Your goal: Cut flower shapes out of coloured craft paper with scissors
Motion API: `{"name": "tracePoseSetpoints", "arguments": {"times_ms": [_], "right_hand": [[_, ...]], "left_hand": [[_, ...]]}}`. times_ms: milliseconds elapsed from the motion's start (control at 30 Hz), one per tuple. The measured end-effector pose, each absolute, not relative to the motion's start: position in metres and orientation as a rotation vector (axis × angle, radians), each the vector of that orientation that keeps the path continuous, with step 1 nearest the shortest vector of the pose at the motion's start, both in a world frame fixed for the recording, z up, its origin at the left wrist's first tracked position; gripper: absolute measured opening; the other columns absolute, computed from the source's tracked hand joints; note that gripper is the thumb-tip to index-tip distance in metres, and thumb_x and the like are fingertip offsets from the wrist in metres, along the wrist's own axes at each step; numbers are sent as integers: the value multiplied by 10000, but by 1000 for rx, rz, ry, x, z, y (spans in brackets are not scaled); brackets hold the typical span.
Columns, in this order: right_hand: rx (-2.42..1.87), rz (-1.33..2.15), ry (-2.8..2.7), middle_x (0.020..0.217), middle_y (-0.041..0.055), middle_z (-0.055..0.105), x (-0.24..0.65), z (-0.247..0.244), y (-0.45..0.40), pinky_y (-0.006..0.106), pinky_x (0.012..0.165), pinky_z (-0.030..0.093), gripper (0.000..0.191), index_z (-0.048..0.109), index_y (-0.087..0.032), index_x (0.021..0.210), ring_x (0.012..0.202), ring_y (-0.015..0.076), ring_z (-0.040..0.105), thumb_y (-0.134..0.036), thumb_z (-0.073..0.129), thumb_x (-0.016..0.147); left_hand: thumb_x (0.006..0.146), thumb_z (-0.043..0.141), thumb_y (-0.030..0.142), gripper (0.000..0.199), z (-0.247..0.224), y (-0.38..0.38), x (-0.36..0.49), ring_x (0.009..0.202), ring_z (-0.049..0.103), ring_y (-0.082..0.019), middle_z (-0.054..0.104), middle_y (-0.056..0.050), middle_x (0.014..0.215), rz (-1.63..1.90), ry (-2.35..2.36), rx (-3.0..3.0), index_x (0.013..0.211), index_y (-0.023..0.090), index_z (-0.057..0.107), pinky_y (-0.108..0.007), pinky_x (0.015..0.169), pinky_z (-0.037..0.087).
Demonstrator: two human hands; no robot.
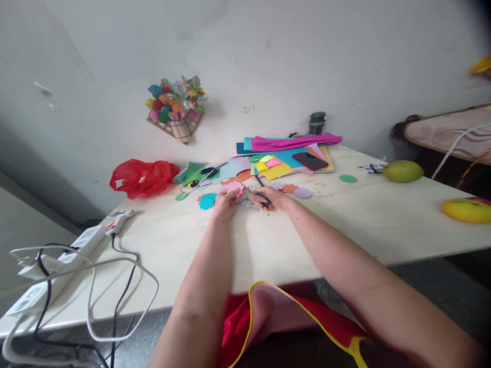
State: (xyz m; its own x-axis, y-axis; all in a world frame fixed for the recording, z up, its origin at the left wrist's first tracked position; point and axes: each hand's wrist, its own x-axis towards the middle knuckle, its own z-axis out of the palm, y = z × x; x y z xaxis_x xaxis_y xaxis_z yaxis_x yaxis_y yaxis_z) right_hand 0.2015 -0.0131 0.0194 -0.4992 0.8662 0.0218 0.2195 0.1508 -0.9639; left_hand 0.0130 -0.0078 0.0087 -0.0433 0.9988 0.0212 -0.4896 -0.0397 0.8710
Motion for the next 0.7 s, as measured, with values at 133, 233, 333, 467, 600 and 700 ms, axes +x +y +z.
{"name": "tracePoseSetpoints", "arguments": {"times_ms": [133, 233, 333, 467, 600, 700], "right_hand": [[-1036, 1375, -1832, 470, -51, 556, 202, 21, -14, 159, 306, 287, 340, 522, -177, 726, 325, 59, 456, -416, 730, 849], [-1027, 1374, -1837, 465, -51, 550, 202, 20, -13, 160, 304, 283, 354, 516, -178, 718, 324, 60, 449, -428, 735, 839], [-1018, 1389, -1829, 456, -55, 538, 201, 17, -11, 159, 300, 274, 356, 511, -182, 717, 322, 56, 432, -435, 730, 838], [-1000, 1403, -1820, 450, -60, 528, 201, 14, -9, 157, 299, 260, 352, 524, -181, 727, 325, 54, 417, -433, 757, 807], [-1017, 1392, -1810, 447, -61, 524, 201, 15, -10, 155, 303, 265, 357, 526, -180, 722, 327, 54, 419, -434, 764, 799], [-1041, 1395, -1798, 450, -58, 528, 200, 17, -12, 158, 296, 262, 361, 522, -182, 720, 325, 56, 424, -439, 760, 808]], "left_hand": [[650, 774, 48, 187, 8, -7, 13, 732, 740, -186, 745, -86, 798, 1458, 827, 831, 805, 108, 689, -267, 698, 622], [641, 776, 52, 199, 7, -6, 12, 745, 741, -195, 743, -79, 784, 1457, 832, 830, 808, 117, 690, -278, 705, 627], [637, 788, 53, 211, 7, -6, 11, 734, 737, -190, 736, -69, 767, 1454, 830, 823, 808, 119, 682, -278, 700, 628], [649, 794, 41, 212, 7, -5, 11, 733, 735, -186, 735, -80, 783, 1457, 832, 805, 816, 105, 680, -285, 723, 624], [644, 791, 33, 214, 6, -5, 11, 749, 736, -195, 735, -86, 785, 1466, 828, 803, 814, 104, 683, -293, 734, 624], [639, 781, 39, 211, 7, -5, 11, 747, 733, -188, 741, -74, 783, 1464, 826, 822, 811, 116, 688, -277, 703, 625]]}}
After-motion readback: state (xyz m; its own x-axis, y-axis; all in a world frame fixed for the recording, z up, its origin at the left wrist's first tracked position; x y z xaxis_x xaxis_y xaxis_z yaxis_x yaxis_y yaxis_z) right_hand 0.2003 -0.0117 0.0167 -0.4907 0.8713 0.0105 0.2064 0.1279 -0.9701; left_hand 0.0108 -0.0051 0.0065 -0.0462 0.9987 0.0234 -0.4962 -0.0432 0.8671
